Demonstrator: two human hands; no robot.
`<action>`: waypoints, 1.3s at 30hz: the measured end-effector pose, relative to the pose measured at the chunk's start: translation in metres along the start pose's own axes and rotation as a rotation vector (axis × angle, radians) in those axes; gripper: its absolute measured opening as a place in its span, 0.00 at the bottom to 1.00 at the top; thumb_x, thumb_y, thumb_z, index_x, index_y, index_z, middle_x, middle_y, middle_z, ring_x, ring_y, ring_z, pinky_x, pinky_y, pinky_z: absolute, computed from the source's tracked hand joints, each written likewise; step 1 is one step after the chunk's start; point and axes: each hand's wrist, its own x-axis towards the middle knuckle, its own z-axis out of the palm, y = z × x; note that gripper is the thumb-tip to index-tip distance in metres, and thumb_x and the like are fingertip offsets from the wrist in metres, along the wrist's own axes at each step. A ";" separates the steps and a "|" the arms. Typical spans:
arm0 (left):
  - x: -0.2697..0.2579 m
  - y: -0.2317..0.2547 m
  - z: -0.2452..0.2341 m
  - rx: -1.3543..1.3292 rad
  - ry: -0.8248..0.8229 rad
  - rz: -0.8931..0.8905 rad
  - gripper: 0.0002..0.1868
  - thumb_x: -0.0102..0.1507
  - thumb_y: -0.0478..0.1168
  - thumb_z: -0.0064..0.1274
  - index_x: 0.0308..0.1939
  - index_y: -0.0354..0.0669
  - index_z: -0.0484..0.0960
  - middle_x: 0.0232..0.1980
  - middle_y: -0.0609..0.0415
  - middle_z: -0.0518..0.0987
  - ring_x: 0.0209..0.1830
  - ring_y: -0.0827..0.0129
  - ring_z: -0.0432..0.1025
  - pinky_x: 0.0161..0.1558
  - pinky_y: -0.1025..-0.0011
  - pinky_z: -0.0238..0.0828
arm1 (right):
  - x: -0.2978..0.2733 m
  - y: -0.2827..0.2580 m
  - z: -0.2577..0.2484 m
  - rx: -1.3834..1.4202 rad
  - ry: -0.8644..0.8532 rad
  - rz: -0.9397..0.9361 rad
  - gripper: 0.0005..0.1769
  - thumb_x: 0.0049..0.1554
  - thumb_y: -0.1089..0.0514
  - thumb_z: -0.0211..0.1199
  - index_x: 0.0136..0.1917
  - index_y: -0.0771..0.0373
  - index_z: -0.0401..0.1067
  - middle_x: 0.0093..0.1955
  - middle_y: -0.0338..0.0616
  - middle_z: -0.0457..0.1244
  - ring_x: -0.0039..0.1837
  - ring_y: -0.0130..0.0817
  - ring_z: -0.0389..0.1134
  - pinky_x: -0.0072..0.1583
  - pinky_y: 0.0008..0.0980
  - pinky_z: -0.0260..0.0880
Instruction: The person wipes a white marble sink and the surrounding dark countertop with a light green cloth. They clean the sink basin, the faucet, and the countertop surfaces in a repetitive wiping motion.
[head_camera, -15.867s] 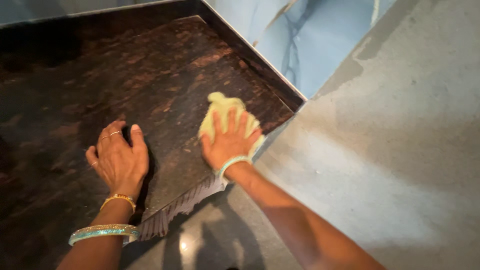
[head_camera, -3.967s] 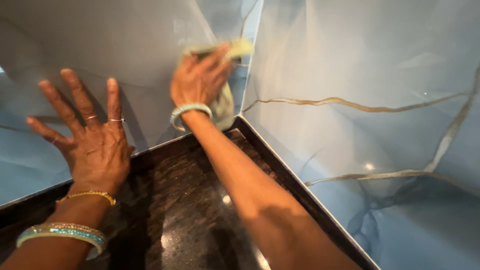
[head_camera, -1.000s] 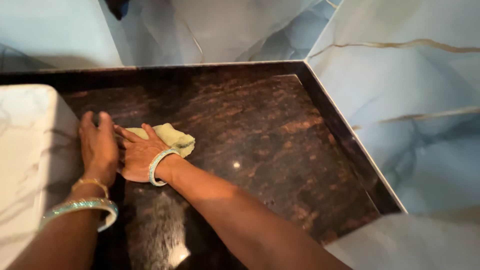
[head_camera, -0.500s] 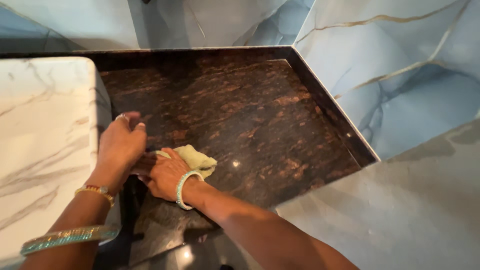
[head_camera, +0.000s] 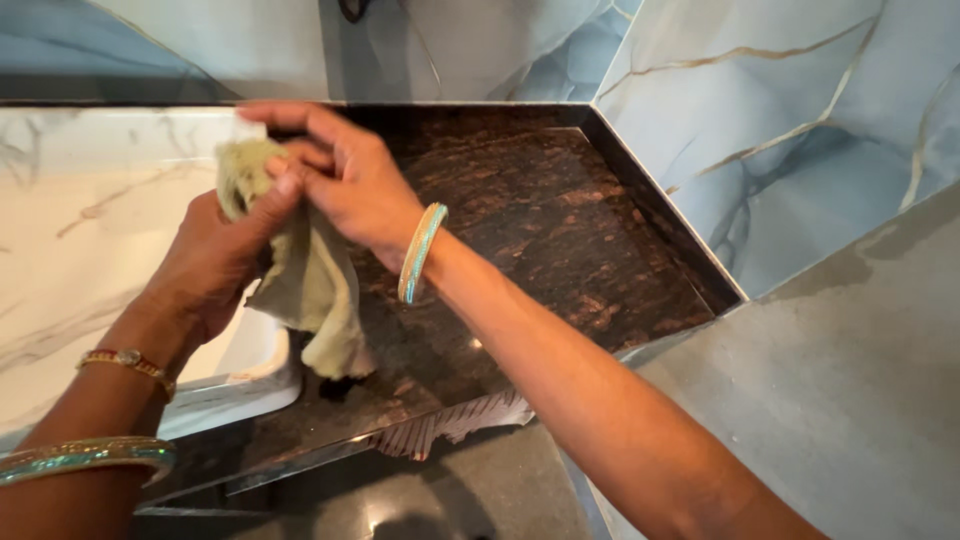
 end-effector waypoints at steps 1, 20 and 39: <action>-0.001 0.008 -0.003 0.106 0.060 0.048 0.22 0.62 0.51 0.59 0.52 0.39 0.81 0.44 0.52 0.83 0.37 0.71 0.75 0.36 0.71 0.73 | 0.008 -0.011 0.001 0.002 0.027 0.044 0.28 0.61 0.64 0.63 0.74 0.57 0.65 0.51 0.44 0.72 0.55 0.29 0.72 0.62 0.32 0.78; -0.090 0.035 -0.072 1.076 0.310 0.654 0.14 0.60 0.28 0.64 0.49 0.42 0.88 0.42 0.46 0.86 0.37 0.66 0.81 0.41 0.71 0.80 | -0.005 -0.053 0.056 -0.058 -0.524 0.350 0.52 0.48 0.69 0.72 0.79 0.58 0.51 0.42 0.44 0.68 0.40 0.30 0.73 0.42 0.32 0.81; -0.078 0.090 -0.113 0.664 0.121 0.464 0.08 0.75 0.34 0.46 0.52 0.33 0.80 0.39 0.45 0.81 0.35 0.62 0.75 0.40 0.64 0.77 | 0.046 -0.037 0.043 0.466 -0.092 0.136 0.15 0.65 0.60 0.49 0.60 0.68 0.70 0.54 0.51 0.66 0.56 0.43 0.71 0.60 0.56 0.80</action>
